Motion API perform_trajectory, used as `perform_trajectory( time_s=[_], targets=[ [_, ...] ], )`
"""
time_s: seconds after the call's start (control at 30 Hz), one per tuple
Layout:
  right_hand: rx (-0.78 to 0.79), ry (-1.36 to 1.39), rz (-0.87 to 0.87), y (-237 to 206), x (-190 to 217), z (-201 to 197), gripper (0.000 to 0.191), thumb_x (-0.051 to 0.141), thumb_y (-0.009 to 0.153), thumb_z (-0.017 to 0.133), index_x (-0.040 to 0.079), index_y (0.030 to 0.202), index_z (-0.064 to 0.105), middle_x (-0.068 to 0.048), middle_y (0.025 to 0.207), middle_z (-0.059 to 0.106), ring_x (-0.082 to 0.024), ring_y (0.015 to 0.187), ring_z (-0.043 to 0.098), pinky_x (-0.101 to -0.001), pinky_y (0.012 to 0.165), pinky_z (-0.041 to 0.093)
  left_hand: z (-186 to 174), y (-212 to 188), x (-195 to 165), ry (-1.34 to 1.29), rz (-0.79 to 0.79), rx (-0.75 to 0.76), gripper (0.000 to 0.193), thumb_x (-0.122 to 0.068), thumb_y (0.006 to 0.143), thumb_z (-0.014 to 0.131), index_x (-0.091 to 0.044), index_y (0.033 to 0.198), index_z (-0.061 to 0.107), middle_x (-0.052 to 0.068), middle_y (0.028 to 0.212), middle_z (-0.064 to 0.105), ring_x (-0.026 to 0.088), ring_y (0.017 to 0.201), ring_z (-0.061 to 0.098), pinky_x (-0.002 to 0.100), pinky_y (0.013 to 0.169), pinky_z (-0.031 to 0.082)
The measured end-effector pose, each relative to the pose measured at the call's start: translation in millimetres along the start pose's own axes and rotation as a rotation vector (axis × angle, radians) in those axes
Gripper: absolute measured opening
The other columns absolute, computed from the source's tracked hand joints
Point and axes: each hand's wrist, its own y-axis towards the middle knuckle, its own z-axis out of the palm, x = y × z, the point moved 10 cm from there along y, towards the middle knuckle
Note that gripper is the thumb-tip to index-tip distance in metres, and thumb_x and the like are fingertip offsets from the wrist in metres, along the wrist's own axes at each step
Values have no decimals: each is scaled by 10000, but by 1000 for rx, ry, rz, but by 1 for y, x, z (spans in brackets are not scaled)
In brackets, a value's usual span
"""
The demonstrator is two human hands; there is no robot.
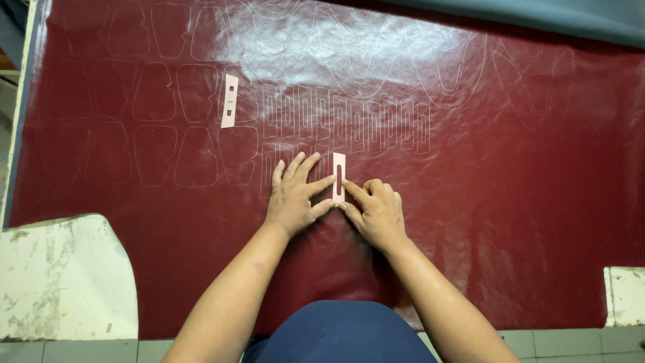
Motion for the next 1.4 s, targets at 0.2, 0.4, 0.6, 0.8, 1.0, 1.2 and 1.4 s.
perform_trajectory(
  time_s=[0.2,0.4,0.6,0.8,1.0,1.2,1.4],
  targets=[
    [-12,3,-8,1,2,-2,439,418,854,779,217,1242,742,-53,937,589,-257,851,560,-413,736,443,-1,0,-1,-7,-11,14,566,-498,777,790,-329,1308,691,84,1577,412,320,1502,286,581,1218,131],
    [-10,-11,-6,0,1,0,444,418,850,784,218,1244,741,-57,937,590,-260,850,562,-413,734,445,0,1,-3,10,-20,41,581,-471,767,790,-328,1318,672,82,1583,394,314,1507,266,586,1217,110],
    [21,-20,6,-3,-6,11,446,398,839,778,218,1245,736,-61,965,597,-268,888,573,-429,757,455,1,-4,-27,113,100,-15,375,-328,869,716,-232,1231,696,16,1431,543,282,1403,406,562,1134,224],
    [179,139,118,15,-31,25,271,269,937,699,207,1187,783,-69,972,589,-266,950,579,-413,848,484,21,-14,-51,236,186,43,320,-149,939,593,-72,1238,678,71,1365,667,240,1017,624,426,877,462],
    [34,170,-4,59,-15,-21,219,266,1002,640,82,1055,747,-128,884,647,-350,856,628,-443,785,486,56,-10,-37,123,-199,301,562,-222,1000,504,37,1489,404,258,872,712,431,822,686,541,719,584],
    [460,321,198,74,-11,20,266,297,991,611,49,1074,662,-167,967,709,-358,907,688,-440,793,532,66,-13,-33,62,-285,353,615,-212,999,473,32,1534,294,287,910,703,453,873,694,543,736,594],
    [453,307,117,78,-4,28,268,307,992,613,42,1012,648,-175,908,698,-376,855,682,-459,743,525,67,-14,-32,41,-246,330,633,-148,973,470,79,1533,282,284,914,704,455,875,685,538,733,594]
  ],
)
